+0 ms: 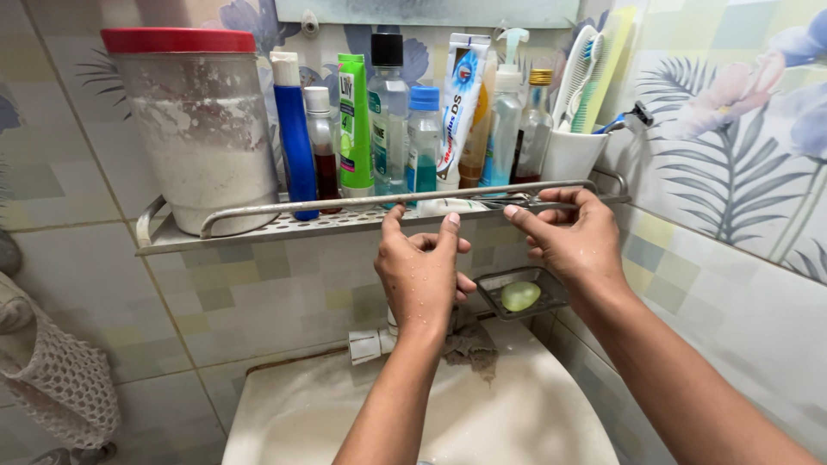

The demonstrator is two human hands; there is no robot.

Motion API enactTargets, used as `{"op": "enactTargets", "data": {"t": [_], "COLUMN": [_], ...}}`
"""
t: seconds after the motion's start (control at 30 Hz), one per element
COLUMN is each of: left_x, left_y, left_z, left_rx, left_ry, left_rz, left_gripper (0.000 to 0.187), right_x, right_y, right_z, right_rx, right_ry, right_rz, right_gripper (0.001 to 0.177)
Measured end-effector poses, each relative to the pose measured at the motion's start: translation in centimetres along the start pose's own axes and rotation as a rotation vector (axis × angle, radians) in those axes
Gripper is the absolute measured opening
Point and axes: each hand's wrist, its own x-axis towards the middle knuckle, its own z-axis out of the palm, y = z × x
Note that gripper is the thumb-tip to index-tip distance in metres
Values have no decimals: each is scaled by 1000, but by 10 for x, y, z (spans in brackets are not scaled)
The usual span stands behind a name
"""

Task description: The person removes various toiletries from a metal shelf above the sink, including toothpaste, toothbrushes, a loofah, nail clippers, and a small bottle, and places them into a blue basin on the toilet. The person handles items one at a time and returns to the shelf repeatedly.

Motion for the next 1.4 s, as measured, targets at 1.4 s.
{"op": "enactTargets", "data": {"t": [1.4], "left_x": [26], "left_y": [-3], "left_z": [6], "left_rx": [134], "left_ry": [68], "left_rz": [20], "left_gripper": [24], "right_x": [22], "right_y": [12], "right_z": [7], "right_rx": [-10], "right_ry": [5], "right_rz": [57], "right_gripper": [27]}}
